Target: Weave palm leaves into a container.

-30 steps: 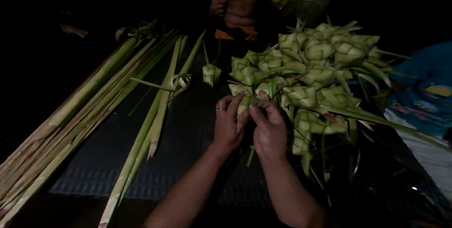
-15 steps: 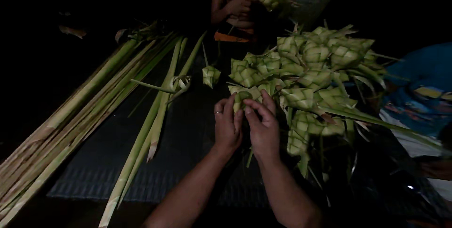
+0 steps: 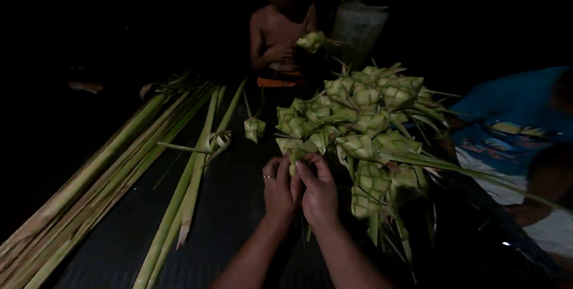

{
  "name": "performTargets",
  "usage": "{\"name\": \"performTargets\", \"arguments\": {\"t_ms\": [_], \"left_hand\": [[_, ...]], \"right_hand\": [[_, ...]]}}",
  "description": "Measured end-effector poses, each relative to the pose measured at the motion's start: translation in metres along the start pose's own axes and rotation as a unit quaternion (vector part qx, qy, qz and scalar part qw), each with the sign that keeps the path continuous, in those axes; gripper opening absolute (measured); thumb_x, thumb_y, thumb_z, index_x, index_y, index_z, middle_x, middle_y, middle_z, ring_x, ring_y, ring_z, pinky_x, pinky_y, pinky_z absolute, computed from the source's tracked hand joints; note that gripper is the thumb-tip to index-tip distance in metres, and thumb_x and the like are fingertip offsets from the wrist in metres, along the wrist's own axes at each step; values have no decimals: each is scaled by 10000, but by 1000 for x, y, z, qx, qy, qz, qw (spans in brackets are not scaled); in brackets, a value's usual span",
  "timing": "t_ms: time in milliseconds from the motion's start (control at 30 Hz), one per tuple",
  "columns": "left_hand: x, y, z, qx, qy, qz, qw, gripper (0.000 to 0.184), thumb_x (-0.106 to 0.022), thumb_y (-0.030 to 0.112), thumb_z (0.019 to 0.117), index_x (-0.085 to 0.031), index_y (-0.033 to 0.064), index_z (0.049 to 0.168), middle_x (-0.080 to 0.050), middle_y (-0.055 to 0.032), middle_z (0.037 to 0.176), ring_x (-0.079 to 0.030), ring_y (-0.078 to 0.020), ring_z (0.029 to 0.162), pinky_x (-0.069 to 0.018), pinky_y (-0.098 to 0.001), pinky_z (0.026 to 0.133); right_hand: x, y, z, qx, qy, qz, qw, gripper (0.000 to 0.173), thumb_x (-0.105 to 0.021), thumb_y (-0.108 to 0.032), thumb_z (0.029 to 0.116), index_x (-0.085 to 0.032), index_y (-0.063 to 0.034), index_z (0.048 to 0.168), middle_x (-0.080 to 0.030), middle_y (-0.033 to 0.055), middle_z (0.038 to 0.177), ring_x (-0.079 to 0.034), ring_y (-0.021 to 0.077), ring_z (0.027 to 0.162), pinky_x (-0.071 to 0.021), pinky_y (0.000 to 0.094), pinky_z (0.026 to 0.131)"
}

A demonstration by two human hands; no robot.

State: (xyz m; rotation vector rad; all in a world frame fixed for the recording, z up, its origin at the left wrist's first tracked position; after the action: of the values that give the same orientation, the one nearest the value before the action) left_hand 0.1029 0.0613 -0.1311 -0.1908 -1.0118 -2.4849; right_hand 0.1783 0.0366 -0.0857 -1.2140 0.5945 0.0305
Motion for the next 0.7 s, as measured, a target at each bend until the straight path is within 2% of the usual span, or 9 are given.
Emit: {"name": "performTargets", "arguments": {"t_ms": [100, 167, 233, 300, 400, 433, 500, 633, 700], "left_hand": [[0, -2, 0, -26, 0, -19, 999, 601, -376, 508, 1074, -635, 18, 1306, -575, -236, 1227, -591, -225, 1133, -513, -333, 963], [3, -2, 0, -36, -4, -34, 999, 633, -397, 530, 1063, -629, -9, 1302, -569, -249, 1246, -589, -210, 1154, -506, -316, 986], [3, -1, 0, -47, -4, -35, 998, 627, -419, 502, 1065, -611, -51, 1290, -561, -265, 1254, -581, -207, 1171, -491, -302, 1005], [3, 0, -1, -46, -7, -28, 998, 604, -431, 469, 1067, -607, -66, 1285, -550, -269, 1254, -568, -206, 1183, -477, -294, 1015], [3, 2, -2, -68, -11, -43, 997, 586, -430, 467, 1072, -588, -50, 1297, -533, -252, 1261, -539, -174, 1206, -441, -274, 1042], [2, 2, -3, -78, -8, -49, 996, 584, -418, 486, 1074, -576, -23, 1313, -523, -229, 1271, -525, -145, 1219, -423, -258, 1054], [1, 2, -3, -90, -2, -54, 994, 591, -398, 514, 1073, -568, 5, 1319, -521, -195, 1266, -514, -116, 1225, -415, -238, 1053], [4, 0, -1, -92, 0, -52, 994, 585, -408, 493, 1076, -570, -23, 1299, -517, -202, 1243, -511, -110, 1214, -408, -217, 1050], [5, 0, -1, -88, -7, -59, 994, 573, -420, 489, 1074, -578, -19, 1287, -516, -193, 1234, -515, -93, 1197, -417, -205, 1036]], "right_hand": [[5, -4, 3, 10, -39, 18, 999, 116, -649, 1, 918, -632, -54, 1019, -638, -21, 926, -634, 30, 863, -554, 189, 805], [8, -5, 2, 15, -53, 13, 998, 144, -659, -13, 914, -652, -42, 1055, -658, -9, 983, -643, 36, 919, -557, 202, 841], [11, -6, 1, 10, -52, 8, 999, 222, -665, -25, 915, -670, -6, 1136, -668, 35, 1097, -644, 59, 997, -558, 229, 881], [11, -7, -1, -12, -46, 11, 999, 265, -667, -30, 922, -663, 6, 1185, -660, 47, 1144, -640, 61, 1023, -557, 239, 892], [14, -13, 1, -35, -40, 32, 998, 147, -661, -11, 926, -668, 6, 1072, -665, 41, 1072, -636, 53, 962, -548, 229, 864], [16, -14, 2, -27, -47, 32, 998, 104, -660, -7, 921, -673, 6, 1024, -650, 56, 1141, -625, 51, 1001, -538, 221, 885], [20, -16, 5, -9, -67, 22, 997, 78, -677, -16, 905, -692, 7, 978, -559, 110, 1375, -582, 67, 1143, -511, 220, 953], [26, -18, 8, -7, -121, -15, 993, 186, -693, -30, 908, -726, 32, 1080, -456, 149, 1511, -517, 101, 1281, -480, 244, 1025], [29, -19, 10, -23, -132, -10, 991, 180, -681, -30, 914, -720, 37, 1076, -485, 145, 1487, -544, 98, 1242, -492, 247, 1001]]}}
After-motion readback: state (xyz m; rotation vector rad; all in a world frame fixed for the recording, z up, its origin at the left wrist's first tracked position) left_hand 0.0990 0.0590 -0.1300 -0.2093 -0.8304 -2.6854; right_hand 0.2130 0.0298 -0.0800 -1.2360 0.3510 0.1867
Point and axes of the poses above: each hand's wrist, its own z-axis towards the middle knuckle, its own x-axis out of the back of the hand, y = z × x, the point moved 1 cm from there along z, towards the middle knuckle
